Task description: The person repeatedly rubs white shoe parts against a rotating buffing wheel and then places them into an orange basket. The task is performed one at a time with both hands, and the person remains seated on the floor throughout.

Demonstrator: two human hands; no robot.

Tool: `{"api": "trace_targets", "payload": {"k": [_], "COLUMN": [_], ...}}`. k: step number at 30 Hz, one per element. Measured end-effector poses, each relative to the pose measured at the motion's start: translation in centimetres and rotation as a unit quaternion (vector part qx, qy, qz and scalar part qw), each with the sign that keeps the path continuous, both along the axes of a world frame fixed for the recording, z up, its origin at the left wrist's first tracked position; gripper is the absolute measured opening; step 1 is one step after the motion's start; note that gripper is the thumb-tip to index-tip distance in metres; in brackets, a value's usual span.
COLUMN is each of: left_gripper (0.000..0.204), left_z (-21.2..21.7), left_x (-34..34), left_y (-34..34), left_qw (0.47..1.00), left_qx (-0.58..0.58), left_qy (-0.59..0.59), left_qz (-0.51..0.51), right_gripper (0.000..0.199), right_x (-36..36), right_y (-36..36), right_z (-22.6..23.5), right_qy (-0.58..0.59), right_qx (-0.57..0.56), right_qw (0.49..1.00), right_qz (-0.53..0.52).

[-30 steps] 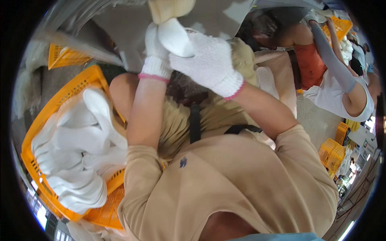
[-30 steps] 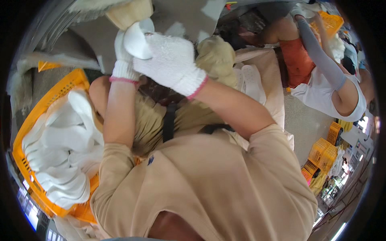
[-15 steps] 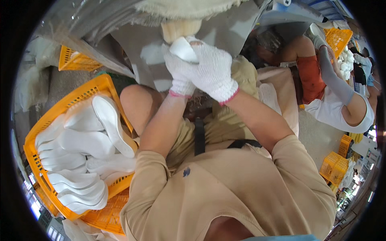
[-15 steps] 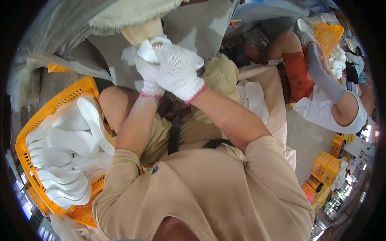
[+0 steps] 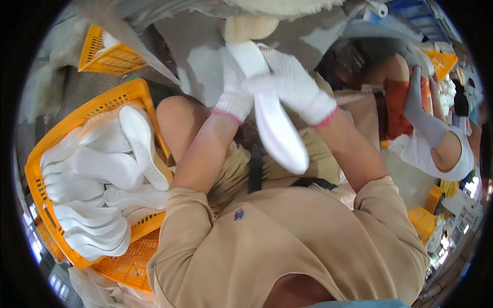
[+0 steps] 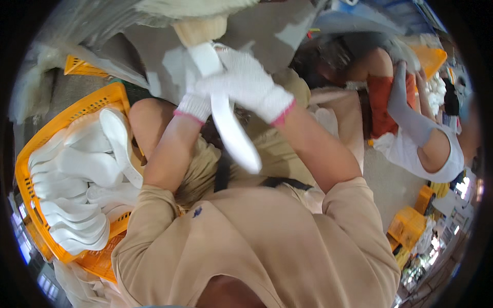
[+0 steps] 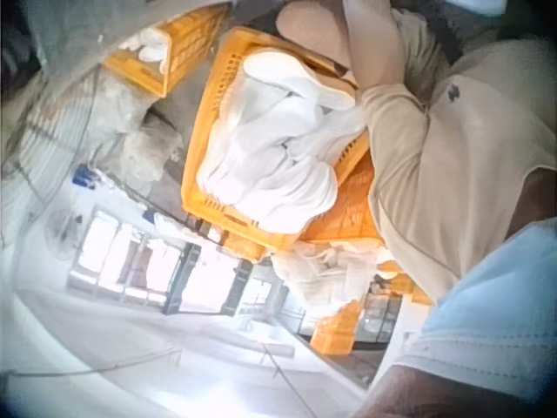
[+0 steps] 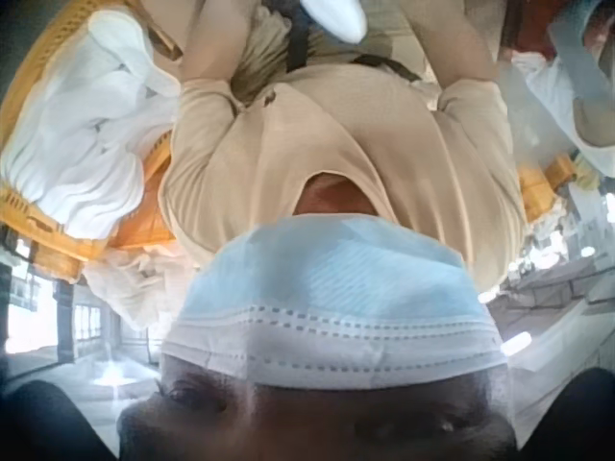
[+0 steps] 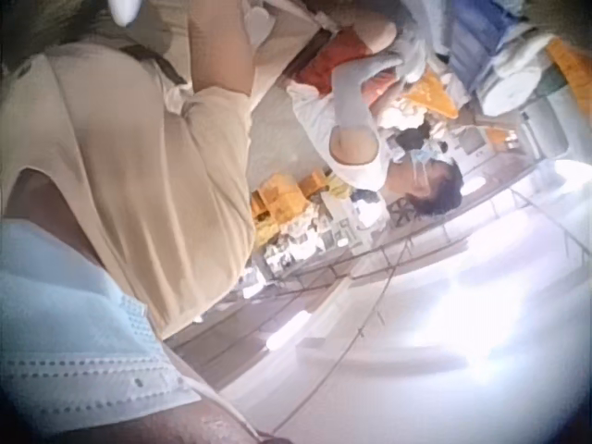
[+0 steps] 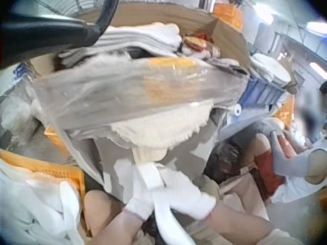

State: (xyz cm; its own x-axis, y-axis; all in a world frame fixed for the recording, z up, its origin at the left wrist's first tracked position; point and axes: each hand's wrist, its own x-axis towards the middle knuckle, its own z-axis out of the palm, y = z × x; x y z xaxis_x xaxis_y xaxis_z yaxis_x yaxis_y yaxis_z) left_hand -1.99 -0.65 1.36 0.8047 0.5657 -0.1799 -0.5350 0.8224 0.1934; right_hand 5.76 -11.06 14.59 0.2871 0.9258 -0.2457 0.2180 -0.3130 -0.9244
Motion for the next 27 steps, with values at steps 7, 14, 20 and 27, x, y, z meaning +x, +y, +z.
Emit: {"api": "trace_targets", "payload": {"k": [7,14,20,27], "left_gripper": [0.073,0.064,0.059,0.055], "left_z": [1.8,5.8,6.7,5.2], "left_x": [1.5,8.3,11.9,9.8], "left_y": [-4.6,-5.2,-2.4,-3.2], "left_qw": [0.972,0.985,0.958,0.958], "left_qx": [0.096,0.076,0.094,0.15], "left_qy": [0.209,0.156,0.272,0.243], "left_qz": [-0.052,-0.007,-0.011,-0.027], "right_gripper": [0.08,0.054,0.042,0.045], "right_x": [1.5,11.8,15.5,11.8], "right_y": [-6.0,-4.1,1.7,-4.0], "right_z": [-2.3,-1.8,-0.1,-0.3], "right_qy": [-0.16,-0.246,-0.196,-0.183], "right_qx": [0.006,-0.025,-0.016,0.1], "right_qw": [0.982,0.968,0.976,0.967], "right_qz": [-0.104,-0.035,-0.098,-0.144]}}
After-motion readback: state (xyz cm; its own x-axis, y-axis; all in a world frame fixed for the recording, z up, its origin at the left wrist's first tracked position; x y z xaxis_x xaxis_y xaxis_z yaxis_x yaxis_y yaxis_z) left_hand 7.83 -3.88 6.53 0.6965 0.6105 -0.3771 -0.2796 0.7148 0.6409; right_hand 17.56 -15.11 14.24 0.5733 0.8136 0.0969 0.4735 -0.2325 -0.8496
